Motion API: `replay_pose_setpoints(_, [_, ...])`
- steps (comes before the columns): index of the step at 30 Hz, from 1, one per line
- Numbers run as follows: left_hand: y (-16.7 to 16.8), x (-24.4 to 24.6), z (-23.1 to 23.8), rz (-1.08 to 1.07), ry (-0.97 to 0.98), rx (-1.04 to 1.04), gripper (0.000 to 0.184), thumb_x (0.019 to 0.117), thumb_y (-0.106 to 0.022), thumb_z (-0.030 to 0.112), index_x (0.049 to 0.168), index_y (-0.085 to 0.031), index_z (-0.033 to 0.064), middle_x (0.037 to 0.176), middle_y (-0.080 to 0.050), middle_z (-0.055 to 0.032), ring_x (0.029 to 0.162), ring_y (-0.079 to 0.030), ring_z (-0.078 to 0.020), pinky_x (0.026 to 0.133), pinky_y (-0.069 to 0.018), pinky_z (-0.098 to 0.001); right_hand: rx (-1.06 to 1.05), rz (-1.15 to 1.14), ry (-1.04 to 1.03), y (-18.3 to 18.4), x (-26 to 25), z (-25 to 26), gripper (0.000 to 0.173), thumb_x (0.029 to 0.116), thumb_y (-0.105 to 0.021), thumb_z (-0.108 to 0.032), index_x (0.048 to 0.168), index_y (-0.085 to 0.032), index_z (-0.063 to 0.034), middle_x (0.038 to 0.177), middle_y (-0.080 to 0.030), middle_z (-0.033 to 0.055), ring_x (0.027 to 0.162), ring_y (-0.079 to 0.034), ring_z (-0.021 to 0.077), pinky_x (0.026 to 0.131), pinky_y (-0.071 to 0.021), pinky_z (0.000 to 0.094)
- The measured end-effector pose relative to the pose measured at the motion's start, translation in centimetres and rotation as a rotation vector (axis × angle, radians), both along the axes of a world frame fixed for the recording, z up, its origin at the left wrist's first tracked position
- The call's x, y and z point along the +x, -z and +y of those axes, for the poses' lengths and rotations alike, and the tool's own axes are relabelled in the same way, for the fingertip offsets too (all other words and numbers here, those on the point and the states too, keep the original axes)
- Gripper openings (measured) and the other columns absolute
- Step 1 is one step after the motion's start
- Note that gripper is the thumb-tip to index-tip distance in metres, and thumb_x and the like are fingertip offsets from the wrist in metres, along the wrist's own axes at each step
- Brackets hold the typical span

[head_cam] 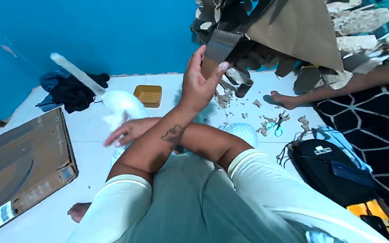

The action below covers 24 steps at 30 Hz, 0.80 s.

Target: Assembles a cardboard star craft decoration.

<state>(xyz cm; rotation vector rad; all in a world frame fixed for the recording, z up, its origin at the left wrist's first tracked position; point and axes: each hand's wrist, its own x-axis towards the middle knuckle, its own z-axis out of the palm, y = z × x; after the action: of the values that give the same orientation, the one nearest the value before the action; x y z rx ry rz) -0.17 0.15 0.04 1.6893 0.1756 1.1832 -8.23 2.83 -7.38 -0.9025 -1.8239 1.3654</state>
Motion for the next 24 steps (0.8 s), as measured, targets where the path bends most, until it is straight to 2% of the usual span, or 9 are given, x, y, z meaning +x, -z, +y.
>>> replay_pose_setpoints(2, [0.5, -0.3, 0.3, 0.027, -0.020, 0.043, 0.061, 0.0975, -0.066, 0.017, 0.146, -0.041, -0.0088, 0.134, -0.056, -0.0229, 0.119, -0.062, -0.0220, 0.101, -0.0540, -0.0350, 0.068, -0.170, 0.136, 4.4, 1.3, -1.0, 0.024, 0.1036, -0.056, -0.008, 0.117, -0.071, 0.0050, 0.111, -0.072, 0.0166, 0.102, -0.067, 0.0134, 0.094, -0.0515, 0.0282])
replay_pose_setpoints(4, [1.1, -0.4, 0.9, 0.050, -0.070, 0.110, 0.063, 0.0960, -0.069, 0.019, 0.146, -0.042, -0.0083, 0.135, -0.056, -0.0233, 0.121, -0.060, -0.0230, 0.103, -0.0525, -0.0360, 0.188, -0.294, 0.257, 8.1, 7.4, -2.5, 0.030, 0.1024, -0.055, -0.009, 0.122, -0.064, 0.0115, 0.115, -0.068, 0.0272, 0.108, -0.067, 0.0254, 0.096, -0.0523, 0.0340])
replay_pose_setpoints(5, [1.4, -0.4, 1.1, 0.052, -0.097, 0.137, 0.063, 0.0941, -0.070, 0.020, 0.144, -0.043, -0.0094, 0.133, -0.057, -0.0235, 0.121, -0.060, -0.0231, 0.103, -0.0521, -0.0361, -0.095, -0.388, 0.395, 5.5, 9.3, -4.4, 0.032, 0.1044, -0.051, -0.003, 0.132, -0.057, 0.0128, 0.129, -0.063, 0.0261, 0.118, -0.062, 0.0240, 0.105, -0.0464, 0.0344])
replay_pose_setpoints(7, [2.1, -0.4, 1.5, 0.081, -0.136, 0.177, 0.065, 0.0920, -0.073, 0.022, 0.142, -0.046, -0.0092, 0.130, -0.058, -0.0227, 0.120, -0.060, -0.0228, 0.103, -0.0513, -0.0357, -0.363, -0.110, 0.728, 5.7, 14.6, -5.5, 0.032, 0.1059, -0.047, -0.002, 0.136, -0.052, 0.0080, 0.122, -0.065, 0.0149, 0.105, -0.062, 0.0117, 0.093, -0.0514, 0.0261])
replay_pose_setpoints(9, [2.8, -0.1, 1.8, 0.104, -0.147, 0.204, 0.067, 0.0911, -0.074, 0.023, 0.143, -0.047, -0.0083, 0.130, -0.058, -0.0227, 0.120, -0.059, -0.0236, 0.104, -0.0509, -0.0365, -0.377, 0.179, 0.999, 8.2, 21.2, -6.5, 0.031, 0.1079, -0.049, -0.013, 0.135, -0.056, 0.0006, 0.114, -0.068, 0.0107, 0.096, -0.065, 0.0130, 0.084, -0.0548, 0.0302])
replay_pose_setpoints(14, [4.2, 0.9, 1.7, 0.114, -0.142, 0.215, 0.066, 0.0915, -0.075, 0.024, 0.143, -0.047, -0.0067, 0.132, -0.058, -0.0226, 0.123, -0.058, -0.0253, 0.106, -0.0488, -0.0381, 0.290, 0.469, 1.350, 8.3, 34.8, -14.7, 0.035, 0.1098, -0.032, -0.015, 0.129, -0.054, 0.0048, 0.109, -0.068, 0.0052, 0.095, -0.064, 0.0066, 0.083, -0.0560, 0.0249])
replay_pose_setpoints(17, [4.7, 1.2, 1.8, 0.113, -0.142, 0.211, 0.067, 0.0911, -0.075, 0.023, 0.143, -0.047, -0.0076, 0.132, -0.058, -0.0239, 0.123, -0.058, -0.0266, 0.107, -0.0483, -0.0392, 0.248, 0.538, 1.752, -2.4, 33.8, -19.7, 0.032, 0.1107, -0.033, -0.014, 0.137, -0.047, -0.0027, 0.106, -0.064, -0.0041, 0.089, -0.063, 0.0022, 0.083, -0.0548, 0.0229])
replay_pose_setpoints(19, [5.0, 1.3, 1.9, 0.109, -0.159, 0.228, 0.067, 0.0909, -0.076, 0.024, 0.143, -0.048, -0.0076, 0.131, -0.058, -0.0241, 0.123, -0.058, -0.0273, 0.106, -0.0483, -0.0396, 0.504, 0.580, 1.836, -4.7, 33.3, -21.3, 0.027, 0.1087, -0.040, -0.015, 0.132, -0.049, -0.0056, 0.104, -0.066, -0.0019, 0.089, -0.067, 0.0091, 0.081, -0.0576, 0.0281])
replay_pose_setpoints(24, [5.9, 1.3, 2.3, 0.107, -0.208, 0.288, 0.070, 0.0900, -0.075, 0.027, 0.143, -0.047, -0.0094, 0.133, -0.058, -0.0266, 0.125, -0.057, -0.0314, 0.108, -0.0470, -0.0425, 1.107, -0.056, 1.571, -7.3, 29.4, -22.5, 0.021, 0.1041, -0.048, -0.007, 0.120, -0.061, -0.0029, 0.113, -0.068, -0.0036, 0.106, -0.065, 0.0072, 0.095, -0.0544, 0.0297])
